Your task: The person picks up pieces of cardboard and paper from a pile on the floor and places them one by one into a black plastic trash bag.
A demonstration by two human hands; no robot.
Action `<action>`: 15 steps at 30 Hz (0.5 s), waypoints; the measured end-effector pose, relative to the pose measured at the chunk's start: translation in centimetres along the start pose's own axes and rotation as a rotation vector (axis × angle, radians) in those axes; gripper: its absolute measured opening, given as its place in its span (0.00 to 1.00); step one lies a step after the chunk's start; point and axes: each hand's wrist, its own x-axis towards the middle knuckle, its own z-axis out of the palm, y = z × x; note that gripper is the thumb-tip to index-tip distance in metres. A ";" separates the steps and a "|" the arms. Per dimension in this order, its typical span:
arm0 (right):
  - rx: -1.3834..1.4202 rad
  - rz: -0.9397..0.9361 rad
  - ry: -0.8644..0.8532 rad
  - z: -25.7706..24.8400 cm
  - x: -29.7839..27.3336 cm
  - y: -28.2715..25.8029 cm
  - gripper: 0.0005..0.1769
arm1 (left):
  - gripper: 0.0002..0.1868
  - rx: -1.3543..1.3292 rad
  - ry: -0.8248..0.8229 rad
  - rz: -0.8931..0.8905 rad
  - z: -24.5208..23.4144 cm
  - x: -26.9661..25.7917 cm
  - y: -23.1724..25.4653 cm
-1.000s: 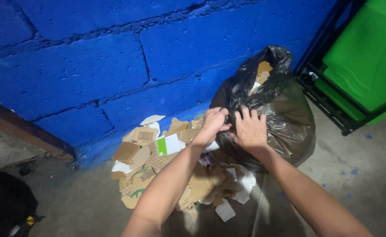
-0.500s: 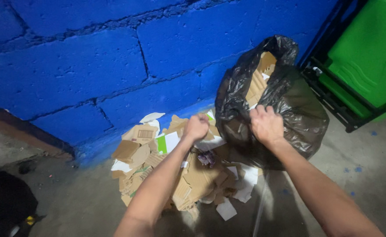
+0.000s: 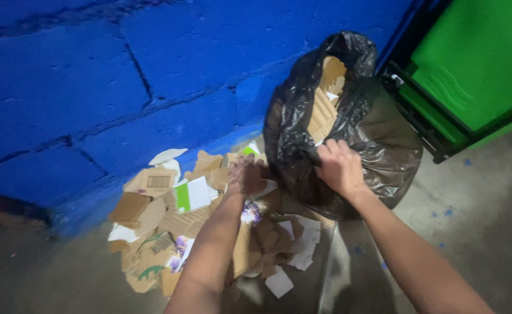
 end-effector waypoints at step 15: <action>0.088 0.009 -0.120 2.8 0.0 0.5 0.28 | 0.51 0.170 -0.130 -0.080 4.1 5.4 0.5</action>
